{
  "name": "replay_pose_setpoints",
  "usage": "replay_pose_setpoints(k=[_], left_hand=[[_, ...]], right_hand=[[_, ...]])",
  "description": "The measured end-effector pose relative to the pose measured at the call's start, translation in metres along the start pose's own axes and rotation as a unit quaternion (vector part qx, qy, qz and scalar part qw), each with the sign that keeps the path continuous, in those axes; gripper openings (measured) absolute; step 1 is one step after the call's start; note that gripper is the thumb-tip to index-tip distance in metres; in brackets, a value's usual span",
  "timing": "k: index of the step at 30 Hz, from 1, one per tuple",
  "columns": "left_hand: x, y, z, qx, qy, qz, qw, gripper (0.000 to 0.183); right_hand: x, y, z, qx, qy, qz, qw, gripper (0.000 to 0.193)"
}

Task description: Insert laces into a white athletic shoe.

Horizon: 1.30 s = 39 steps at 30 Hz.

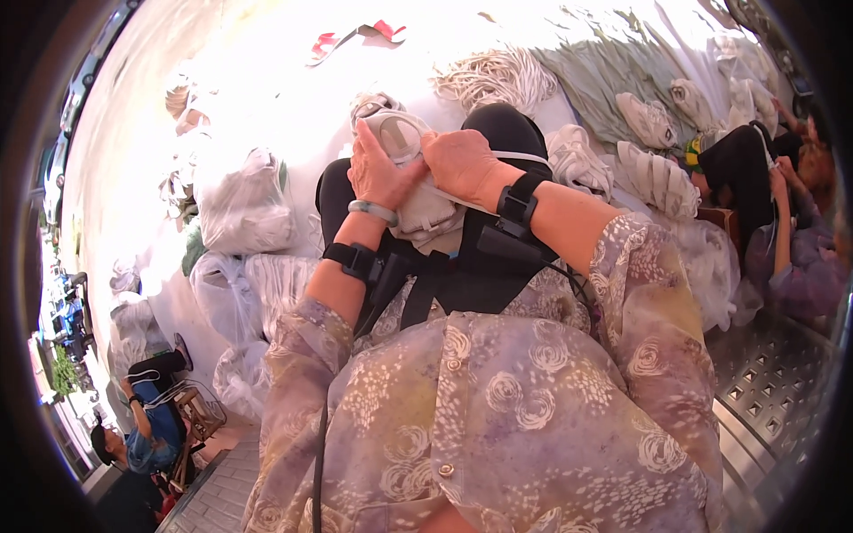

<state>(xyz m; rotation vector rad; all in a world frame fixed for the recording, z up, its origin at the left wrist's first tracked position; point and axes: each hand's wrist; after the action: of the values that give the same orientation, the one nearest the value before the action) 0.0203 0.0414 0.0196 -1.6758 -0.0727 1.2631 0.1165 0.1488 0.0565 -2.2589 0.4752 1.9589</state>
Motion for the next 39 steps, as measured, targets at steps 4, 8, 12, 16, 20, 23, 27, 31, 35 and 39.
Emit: replay_pose_setpoints(k=[4,8,12,16,20,23,27,31,35,39], left_hand=[[0.002,-0.008,-0.003,-0.024,-0.009,0.037,0.999,0.101],[0.003,-0.007,-0.003,-0.007,-0.029,0.028,0.999,0.095],[0.001,-0.008,-0.004,-0.013,-0.002,0.047,0.999,0.098],[0.002,-0.005,-0.009,0.019,-0.014,0.069,0.997,0.093],[0.006,-0.004,-0.009,0.094,-0.079,0.154,0.98,0.082],[0.005,-0.005,-0.007,0.189,-0.101,0.159,0.964,0.058],[0.008,-0.006,-0.005,0.256,0.003,0.199,0.946,0.026],[0.016,-0.006,-0.001,0.365,0.024,0.264,0.893,0.009],[0.024,-0.006,0.008,0.428,0.049,0.26,0.864,0.01],[0.011,0.0,0.0,0.433,0.015,0.227,0.872,0.003]], right_hand=[[-0.002,0.0,0.008,0.027,0.015,0.008,0.999,0.019],[-0.006,-0.004,0.006,0.02,0.036,0.019,0.999,0.017],[-0.012,-0.008,0.01,0.007,0.057,0.04,0.998,0.014],[-0.013,-0.016,0.021,-0.039,0.078,0.027,0.996,0.014],[-0.004,-0.035,0.035,-0.117,0.099,0.108,0.982,0.018],[0.004,-0.046,0.039,-0.15,0.101,0.168,0.969,0.022],[0.012,-0.051,0.04,-0.147,0.123,0.233,0.953,0.025],[0.007,-0.054,0.041,-0.131,0.162,0.227,0.951,0.025],[0.016,-0.054,0.036,-0.124,0.113,0.25,0.954,0.023],[0.015,-0.036,0.023,-0.045,0.002,0.216,0.975,0.028]])
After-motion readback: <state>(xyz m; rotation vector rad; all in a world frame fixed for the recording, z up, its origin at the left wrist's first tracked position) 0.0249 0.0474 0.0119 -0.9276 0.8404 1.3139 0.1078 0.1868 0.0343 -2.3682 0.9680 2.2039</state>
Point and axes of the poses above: each hand's wrist, its own z-axis towards the middle knuckle, its own x-axis out of the palm, y = z × x, and after that the axes turned 9 degrees about -z, right-handed
